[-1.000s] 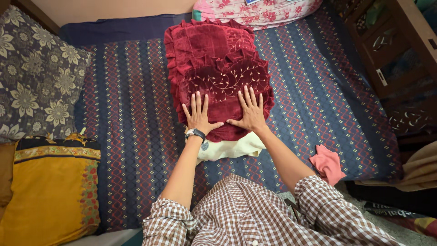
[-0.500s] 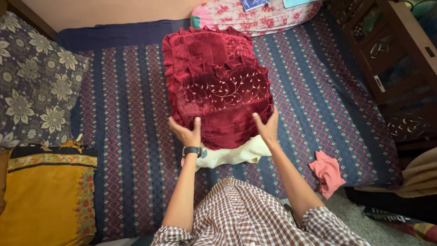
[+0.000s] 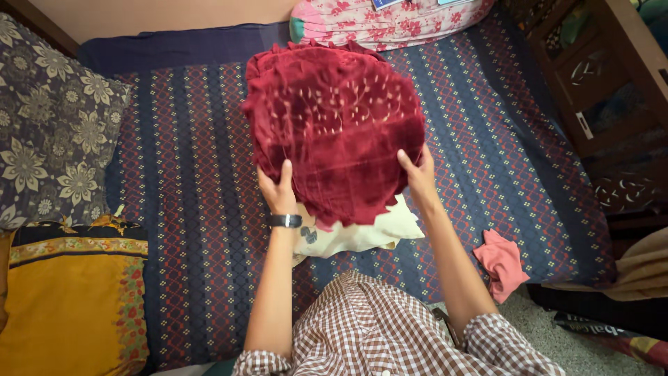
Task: The person arranges several red velvet cushions on a bed, stacking them and smoothing them with their hands. They then use a pink cloth to wipe the surface of the stacked cushions.
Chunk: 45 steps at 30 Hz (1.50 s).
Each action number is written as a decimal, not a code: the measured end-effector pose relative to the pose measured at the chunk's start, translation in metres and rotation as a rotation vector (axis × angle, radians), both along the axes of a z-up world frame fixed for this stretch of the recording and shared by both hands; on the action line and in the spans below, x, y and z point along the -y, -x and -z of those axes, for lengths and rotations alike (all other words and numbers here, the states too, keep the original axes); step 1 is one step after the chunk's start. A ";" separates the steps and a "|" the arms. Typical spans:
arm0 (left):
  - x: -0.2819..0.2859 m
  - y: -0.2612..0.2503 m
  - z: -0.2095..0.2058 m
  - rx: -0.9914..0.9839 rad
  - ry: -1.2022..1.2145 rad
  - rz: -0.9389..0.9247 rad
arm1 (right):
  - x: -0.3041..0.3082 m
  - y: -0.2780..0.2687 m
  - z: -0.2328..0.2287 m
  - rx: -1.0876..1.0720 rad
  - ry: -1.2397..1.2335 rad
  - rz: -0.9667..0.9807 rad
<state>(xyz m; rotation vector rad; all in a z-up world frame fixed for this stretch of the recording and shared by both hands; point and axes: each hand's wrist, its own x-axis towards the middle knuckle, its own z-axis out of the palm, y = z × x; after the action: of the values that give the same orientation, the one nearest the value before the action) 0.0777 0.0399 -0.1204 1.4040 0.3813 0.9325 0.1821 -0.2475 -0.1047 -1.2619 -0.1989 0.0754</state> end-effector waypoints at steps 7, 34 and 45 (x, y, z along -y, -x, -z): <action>-0.063 -0.088 0.020 -0.279 -0.013 -0.136 | -0.040 -0.074 -0.011 0.090 0.385 0.165; -0.090 -0.032 0.182 -0.723 0.436 -0.152 | 0.006 -0.093 0.119 -0.802 -0.112 -0.021; -0.025 0.008 0.228 -0.705 0.436 0.403 | 0.009 -0.033 0.190 -0.398 0.682 -0.055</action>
<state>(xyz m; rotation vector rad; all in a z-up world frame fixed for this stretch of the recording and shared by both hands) 0.0693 0.0648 -0.3488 1.2945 0.7416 -0.0096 0.2147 -0.2566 -0.2950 -1.8854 0.1556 0.4685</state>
